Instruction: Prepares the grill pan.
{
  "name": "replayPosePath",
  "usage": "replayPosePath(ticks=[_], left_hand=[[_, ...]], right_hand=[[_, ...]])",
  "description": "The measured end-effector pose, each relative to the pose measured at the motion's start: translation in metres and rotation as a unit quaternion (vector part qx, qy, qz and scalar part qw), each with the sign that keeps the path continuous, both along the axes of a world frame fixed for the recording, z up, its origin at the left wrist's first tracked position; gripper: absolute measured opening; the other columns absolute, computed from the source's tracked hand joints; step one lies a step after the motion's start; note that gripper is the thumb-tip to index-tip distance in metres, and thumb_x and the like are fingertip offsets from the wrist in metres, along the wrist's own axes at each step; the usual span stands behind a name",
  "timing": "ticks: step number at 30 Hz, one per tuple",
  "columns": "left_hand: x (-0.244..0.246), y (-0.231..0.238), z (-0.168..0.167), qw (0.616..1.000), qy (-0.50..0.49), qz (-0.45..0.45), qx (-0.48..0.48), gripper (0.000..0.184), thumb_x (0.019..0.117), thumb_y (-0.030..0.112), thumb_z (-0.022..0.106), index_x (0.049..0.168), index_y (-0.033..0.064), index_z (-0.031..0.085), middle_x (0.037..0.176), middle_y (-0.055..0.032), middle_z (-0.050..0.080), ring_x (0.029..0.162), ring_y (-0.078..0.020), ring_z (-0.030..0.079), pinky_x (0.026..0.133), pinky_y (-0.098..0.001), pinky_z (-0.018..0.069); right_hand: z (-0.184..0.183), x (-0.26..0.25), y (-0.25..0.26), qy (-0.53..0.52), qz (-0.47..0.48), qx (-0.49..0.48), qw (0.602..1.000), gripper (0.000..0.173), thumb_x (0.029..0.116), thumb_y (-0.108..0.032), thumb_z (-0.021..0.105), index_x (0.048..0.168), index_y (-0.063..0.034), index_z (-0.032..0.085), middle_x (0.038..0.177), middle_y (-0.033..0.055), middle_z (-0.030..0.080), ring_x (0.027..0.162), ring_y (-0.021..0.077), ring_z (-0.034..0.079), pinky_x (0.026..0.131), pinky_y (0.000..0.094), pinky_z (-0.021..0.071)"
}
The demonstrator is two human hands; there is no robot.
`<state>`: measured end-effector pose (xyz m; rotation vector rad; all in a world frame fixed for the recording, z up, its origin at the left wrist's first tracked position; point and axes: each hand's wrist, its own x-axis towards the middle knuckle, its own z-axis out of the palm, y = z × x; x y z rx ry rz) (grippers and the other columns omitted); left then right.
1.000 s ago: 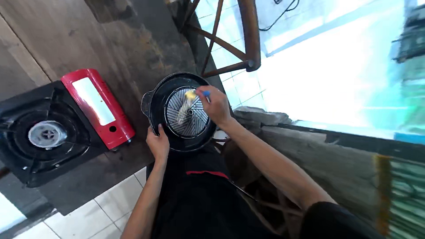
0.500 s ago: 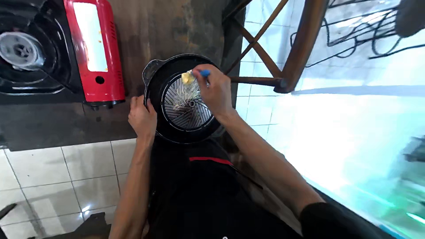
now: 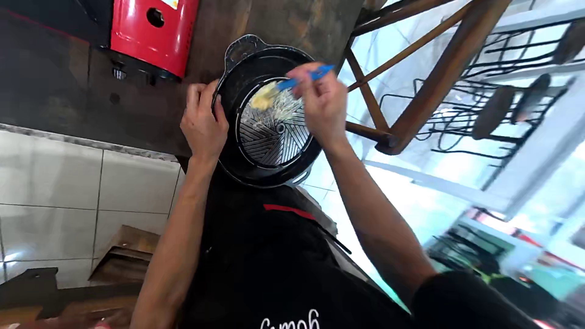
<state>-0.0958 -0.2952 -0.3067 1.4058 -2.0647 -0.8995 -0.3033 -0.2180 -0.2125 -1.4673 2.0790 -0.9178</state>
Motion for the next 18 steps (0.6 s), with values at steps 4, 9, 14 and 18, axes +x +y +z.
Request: replayPosePath(ticks=[4,9,14,18], left_hand=[[-0.001,-0.001,-0.001,1.0,0.004,0.009,0.005,0.028,0.1023,0.018,0.057,0.127,0.0147,0.07,0.117,-0.0107,0.067,0.099,-0.0234,0.068,0.076,-0.0395,0.0583],[0.0,-0.003,-0.004,1.0,0.012,0.005,-0.001,0.027,0.1024,0.019,0.058,0.126,0.0153,0.071,0.118,-0.0104,0.067,0.099,-0.0223,0.068,0.076,-0.0382,0.0578],[0.001,-0.005,-0.002,1.0,0.023,0.002,0.001,0.027,0.1028,0.019,0.058,0.126,0.0141,0.07,0.118,-0.011,0.067,0.102,-0.0217,0.068,0.08,-0.0372,0.0574],[0.001,-0.007,-0.002,1.0,0.028,-0.012,0.007,0.027,0.1021,0.018,0.058,0.126,0.0112,0.07,0.118,-0.0121,0.067,0.103,-0.0214,0.067,0.081,-0.0353,0.0567]], right_hand=[[0.004,0.028,-0.006,0.219,0.062,0.007,0.974,0.023,0.1057,-0.014,0.054,0.11,-0.0009,0.073,0.105,0.0143,0.074,0.102,0.0253,0.071,0.094,0.0415,0.056],[-0.003,0.014,-0.007,-0.002,0.129,-0.043,0.991,0.019,0.1035,-0.009,0.058,0.108,0.0027,0.072,0.105,0.011,0.076,0.097,0.0154,0.073,0.088,0.0351,0.0616],[0.001,0.009,-0.003,0.213,-0.006,-0.006,0.977,0.02,0.1042,-0.011,0.057,0.11,-0.0007,0.073,0.104,0.0124,0.074,0.099,0.0204,0.071,0.089,0.0365,0.0581],[0.004,0.03,0.006,0.038,0.223,-0.022,0.974,0.016,0.101,-0.012,0.064,0.108,-0.0037,0.076,0.105,0.0112,0.075,0.104,0.0214,0.071,0.096,0.0382,0.0575]])
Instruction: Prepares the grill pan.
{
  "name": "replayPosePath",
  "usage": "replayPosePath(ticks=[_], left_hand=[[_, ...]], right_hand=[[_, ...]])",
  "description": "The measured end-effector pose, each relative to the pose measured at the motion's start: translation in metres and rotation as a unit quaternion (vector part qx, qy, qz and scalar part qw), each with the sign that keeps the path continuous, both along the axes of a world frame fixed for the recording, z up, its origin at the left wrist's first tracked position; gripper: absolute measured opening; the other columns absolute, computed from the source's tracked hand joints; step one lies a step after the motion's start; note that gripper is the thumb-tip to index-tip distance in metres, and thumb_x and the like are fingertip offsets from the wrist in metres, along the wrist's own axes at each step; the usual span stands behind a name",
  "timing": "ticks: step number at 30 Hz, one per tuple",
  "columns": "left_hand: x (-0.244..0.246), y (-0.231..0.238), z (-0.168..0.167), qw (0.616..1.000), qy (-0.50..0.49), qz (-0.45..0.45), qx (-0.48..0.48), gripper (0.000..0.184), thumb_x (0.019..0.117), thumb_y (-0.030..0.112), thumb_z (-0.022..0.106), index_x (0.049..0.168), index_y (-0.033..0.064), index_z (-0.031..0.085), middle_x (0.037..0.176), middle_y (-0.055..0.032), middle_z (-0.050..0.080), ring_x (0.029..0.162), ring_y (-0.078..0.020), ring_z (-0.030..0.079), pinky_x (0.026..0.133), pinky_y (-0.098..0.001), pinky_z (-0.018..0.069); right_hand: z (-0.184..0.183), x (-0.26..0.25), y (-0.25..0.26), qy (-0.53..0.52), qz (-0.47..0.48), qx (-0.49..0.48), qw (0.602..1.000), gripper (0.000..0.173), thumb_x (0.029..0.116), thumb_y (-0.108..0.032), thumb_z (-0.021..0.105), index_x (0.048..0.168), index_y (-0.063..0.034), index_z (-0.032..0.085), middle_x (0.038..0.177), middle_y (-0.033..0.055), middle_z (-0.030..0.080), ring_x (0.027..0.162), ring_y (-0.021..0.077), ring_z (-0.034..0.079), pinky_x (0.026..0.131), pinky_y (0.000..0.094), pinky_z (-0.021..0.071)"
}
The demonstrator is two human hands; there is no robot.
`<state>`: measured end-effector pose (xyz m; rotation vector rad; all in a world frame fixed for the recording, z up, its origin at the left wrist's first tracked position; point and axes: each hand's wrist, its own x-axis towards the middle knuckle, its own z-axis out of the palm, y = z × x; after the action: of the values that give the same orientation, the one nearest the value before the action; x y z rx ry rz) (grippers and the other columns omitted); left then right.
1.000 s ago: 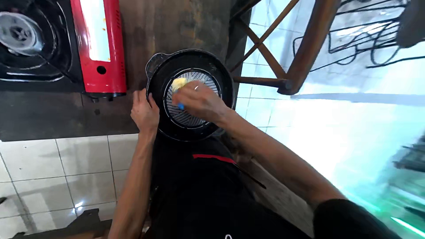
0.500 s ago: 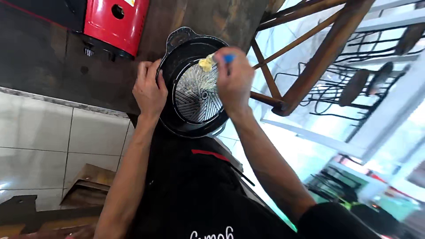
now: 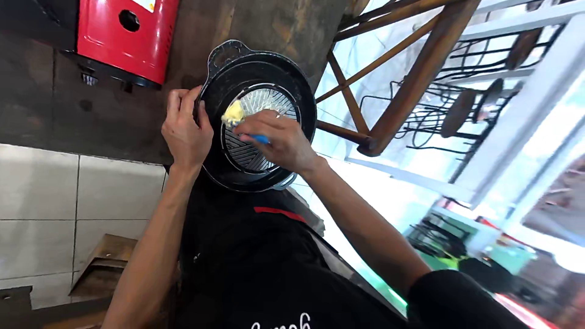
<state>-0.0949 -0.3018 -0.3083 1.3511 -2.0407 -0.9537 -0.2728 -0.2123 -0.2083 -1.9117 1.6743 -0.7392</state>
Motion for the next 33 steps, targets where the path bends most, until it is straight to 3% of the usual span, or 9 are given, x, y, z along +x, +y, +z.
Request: replayPosePath(ticks=[6,10,13,16,20,25,28,31,33], left_hand=[[0.002,-0.003,0.001,1.0,0.002,-0.01,0.009,0.027,0.1027,0.018,0.057,0.125,0.0109,0.07,0.119,-0.0122,0.067,0.104,-0.022,0.067,0.083,-0.0376,0.0566],[0.002,-0.001,-0.002,1.0,0.007,-0.005,-0.002,0.027,0.1022,0.017,0.057,0.124,0.0102,0.07,0.118,-0.0124,0.067,0.104,-0.0212,0.067,0.083,-0.0357,0.0566],[0.001,-0.001,-0.004,1.0,0.01,-0.005,-0.011,0.027,0.1021,0.017,0.057,0.125,0.0099,0.07,0.118,-0.0124,0.067,0.105,-0.0212,0.067,0.084,-0.0351,0.0567],[0.001,0.0,-0.003,1.0,0.003,-0.004,-0.008,0.027,0.1022,0.017,0.057,0.125,0.0096,0.07,0.118,-0.0127,0.067,0.106,-0.0222,0.067,0.084,-0.0357,0.0563],[0.001,0.001,-0.003,1.0,0.003,0.002,-0.015,0.027,0.1021,0.017,0.058,0.125,0.0106,0.07,0.117,-0.0117,0.067,0.104,-0.0203,0.066,0.084,-0.0347,0.0555],[0.002,0.001,-0.004,1.0,-0.001,-0.004,-0.03,0.027,0.1018,0.018,0.058,0.124,0.0097,0.07,0.116,-0.0114,0.068,0.104,-0.0204,0.067,0.083,-0.0347,0.0556],[0.002,0.0,-0.003,0.999,0.002,-0.007,-0.032,0.027,0.1022,0.017,0.057,0.124,0.0102,0.07,0.116,-0.0115,0.067,0.104,-0.0204,0.066,0.084,-0.0341,0.0551],[0.002,0.0,-0.004,1.0,-0.003,-0.006,-0.029,0.027,0.1022,0.018,0.057,0.124,0.0104,0.07,0.116,-0.0115,0.067,0.104,-0.0207,0.066,0.084,-0.035,0.0556],[0.002,0.0,-0.004,1.0,-0.01,-0.011,-0.023,0.028,0.1019,0.018,0.056,0.126,0.0102,0.07,0.117,-0.0115,0.067,0.105,-0.0208,0.066,0.084,-0.0353,0.0557]], right_hand=[[-0.008,-0.053,0.001,-0.262,-0.025,0.149,0.953,0.022,0.105,-0.01,0.056,0.113,0.0043,0.07,0.1,0.0091,0.074,0.087,0.014,0.072,0.081,0.0352,0.0635],[-0.008,-0.046,-0.008,-0.114,-0.184,0.028,0.976,0.022,0.1062,-0.011,0.054,0.116,0.0023,0.07,0.104,0.0091,0.074,0.089,0.0138,0.073,0.079,0.0337,0.0633],[-0.003,-0.022,0.005,0.052,-0.067,-0.032,0.996,0.018,0.1014,-0.01,0.062,0.111,-0.0005,0.074,0.108,0.0135,0.075,0.105,0.0217,0.072,0.095,0.0373,0.0587],[-0.002,-0.021,0.013,-0.048,0.058,0.005,0.997,0.018,0.1015,-0.012,0.064,0.111,-0.0016,0.075,0.109,0.012,0.075,0.107,0.0204,0.072,0.098,0.0356,0.0582],[-0.013,-0.032,0.008,-0.052,-0.16,-0.048,0.985,0.02,0.103,-0.008,0.059,0.113,0.0025,0.072,0.107,0.0119,0.075,0.096,0.0157,0.073,0.084,0.0341,0.0624],[-0.015,-0.015,0.023,-0.121,0.008,-0.005,0.993,0.018,0.1015,-0.008,0.062,0.11,0.0019,0.073,0.108,0.013,0.075,0.104,0.0185,0.072,0.093,0.0352,0.0606],[-0.014,-0.03,0.02,-0.188,-0.065,0.035,0.979,0.02,0.1034,-0.009,0.058,0.111,0.0034,0.072,0.106,0.011,0.075,0.095,0.0154,0.073,0.086,0.0361,0.0631],[-0.011,-0.028,0.023,-0.073,-0.141,-0.015,0.987,0.021,0.1041,-0.008,0.057,0.115,0.0027,0.071,0.11,0.0126,0.074,0.099,0.0184,0.073,0.089,0.0369,0.0621],[-0.003,-0.018,0.043,0.014,0.006,-0.01,1.0,0.019,0.1022,-0.011,0.06,0.113,-0.0019,0.073,0.111,0.0132,0.075,0.11,0.0231,0.071,0.1,0.0383,0.0564]])
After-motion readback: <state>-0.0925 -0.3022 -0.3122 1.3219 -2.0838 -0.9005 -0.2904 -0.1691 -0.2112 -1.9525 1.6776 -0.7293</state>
